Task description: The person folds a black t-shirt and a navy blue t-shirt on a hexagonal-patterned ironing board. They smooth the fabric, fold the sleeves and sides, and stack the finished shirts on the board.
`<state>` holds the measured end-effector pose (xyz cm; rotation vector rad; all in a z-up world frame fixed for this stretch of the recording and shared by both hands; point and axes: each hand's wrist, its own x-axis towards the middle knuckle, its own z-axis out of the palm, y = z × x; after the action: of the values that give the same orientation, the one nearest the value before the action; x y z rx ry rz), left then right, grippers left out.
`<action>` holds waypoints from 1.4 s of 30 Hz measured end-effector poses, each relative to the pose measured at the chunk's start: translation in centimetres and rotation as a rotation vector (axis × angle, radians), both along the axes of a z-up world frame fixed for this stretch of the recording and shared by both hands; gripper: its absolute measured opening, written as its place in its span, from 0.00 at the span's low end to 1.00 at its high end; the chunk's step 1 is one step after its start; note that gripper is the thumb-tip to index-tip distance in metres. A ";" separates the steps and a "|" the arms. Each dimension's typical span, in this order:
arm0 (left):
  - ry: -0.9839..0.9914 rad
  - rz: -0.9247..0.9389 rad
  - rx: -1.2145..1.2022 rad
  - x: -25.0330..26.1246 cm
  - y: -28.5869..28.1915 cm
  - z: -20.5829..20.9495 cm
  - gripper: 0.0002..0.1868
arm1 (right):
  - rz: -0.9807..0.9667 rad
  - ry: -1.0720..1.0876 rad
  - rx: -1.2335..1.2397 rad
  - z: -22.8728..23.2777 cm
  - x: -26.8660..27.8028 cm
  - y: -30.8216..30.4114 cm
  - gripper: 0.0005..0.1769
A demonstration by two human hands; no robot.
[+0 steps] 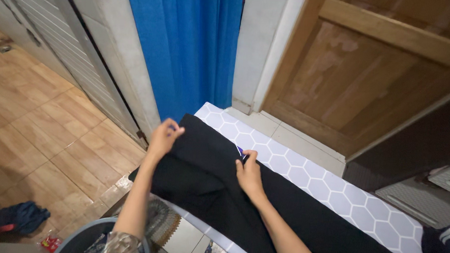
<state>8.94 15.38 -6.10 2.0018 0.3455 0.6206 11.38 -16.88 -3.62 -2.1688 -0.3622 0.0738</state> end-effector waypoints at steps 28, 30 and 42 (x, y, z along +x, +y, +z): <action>0.547 -0.150 0.811 -2.9 -5.8 6.6 0.40 | 0.093 -0.105 -0.470 1.3 -1.6 1.1 0.27; 0.287 -0.144 0.864 -3.2 -10.5 5.6 0.29 | 0.095 -0.121 -0.503 1.2 -1.6 1.2 0.29; 0.319 -0.007 0.882 -5.3 -7.3 2.4 0.52 | 0.098 -0.175 -0.483 0.7 -1.8 0.7 0.35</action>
<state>3.63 8.05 -3.73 2.9622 0.2734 0.4833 9.59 -16.19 -2.90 -2.6427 -0.6003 0.0276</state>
